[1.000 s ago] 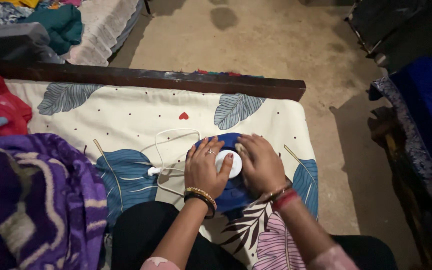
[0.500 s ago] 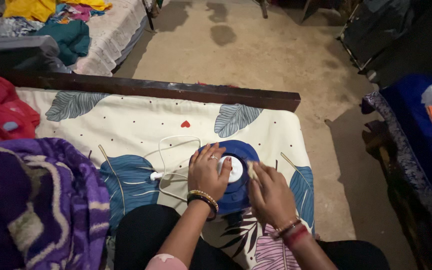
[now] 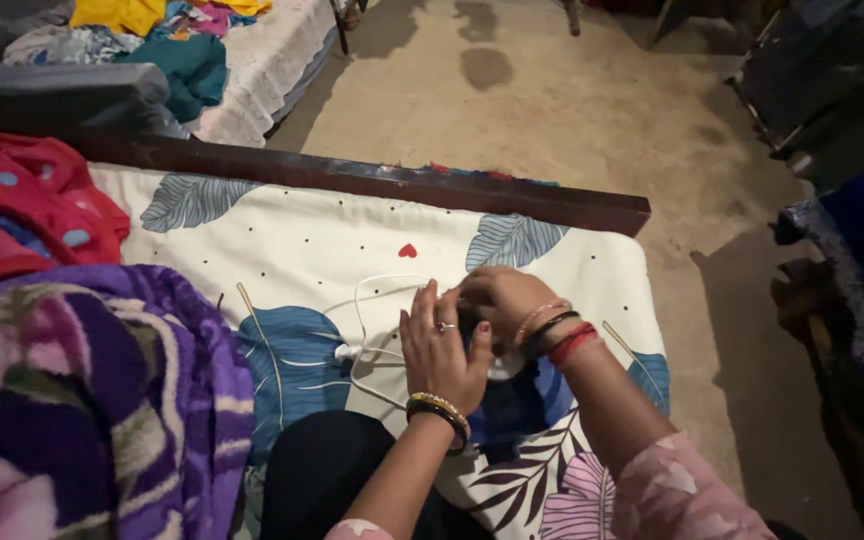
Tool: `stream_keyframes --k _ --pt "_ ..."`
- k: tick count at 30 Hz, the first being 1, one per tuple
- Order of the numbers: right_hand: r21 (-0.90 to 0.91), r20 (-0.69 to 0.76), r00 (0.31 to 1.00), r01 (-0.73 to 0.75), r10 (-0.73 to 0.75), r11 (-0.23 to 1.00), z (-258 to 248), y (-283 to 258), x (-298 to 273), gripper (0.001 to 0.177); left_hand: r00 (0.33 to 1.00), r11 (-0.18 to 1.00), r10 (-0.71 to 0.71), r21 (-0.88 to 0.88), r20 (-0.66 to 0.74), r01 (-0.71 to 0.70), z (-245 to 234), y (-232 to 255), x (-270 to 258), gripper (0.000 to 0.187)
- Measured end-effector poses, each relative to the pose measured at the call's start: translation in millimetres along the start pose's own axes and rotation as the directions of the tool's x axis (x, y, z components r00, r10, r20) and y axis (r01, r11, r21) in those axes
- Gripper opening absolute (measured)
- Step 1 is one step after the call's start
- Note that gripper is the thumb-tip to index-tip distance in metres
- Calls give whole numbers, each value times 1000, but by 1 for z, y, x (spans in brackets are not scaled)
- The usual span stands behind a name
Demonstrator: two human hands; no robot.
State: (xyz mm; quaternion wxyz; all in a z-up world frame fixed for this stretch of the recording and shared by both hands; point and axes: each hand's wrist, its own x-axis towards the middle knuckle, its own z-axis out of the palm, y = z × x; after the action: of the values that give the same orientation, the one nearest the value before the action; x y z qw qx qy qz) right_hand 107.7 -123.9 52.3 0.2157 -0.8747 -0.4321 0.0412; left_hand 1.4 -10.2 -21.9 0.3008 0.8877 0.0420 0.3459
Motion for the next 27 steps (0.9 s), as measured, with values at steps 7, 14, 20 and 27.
stream_keyframes --k 7,14,20,27 --pt "186 -143 875 -435 462 881 -14 5 -59 26 982 996 -82 60 171 73 -10 6 6 58" --pt "215 -401 674 -589 620 779 23 -49 -144 24 970 995 -86 74 228 71 -11 10 7 51" --pt "201 -431 728 -498 533 844 19 -18 -123 22 972 995 -83 71 219 69 -10 11 5 55" --pt "196 -91 989 -100 119 975 6 37 -8 31 982 994 -24 105 186 4 -10 7 8 64"
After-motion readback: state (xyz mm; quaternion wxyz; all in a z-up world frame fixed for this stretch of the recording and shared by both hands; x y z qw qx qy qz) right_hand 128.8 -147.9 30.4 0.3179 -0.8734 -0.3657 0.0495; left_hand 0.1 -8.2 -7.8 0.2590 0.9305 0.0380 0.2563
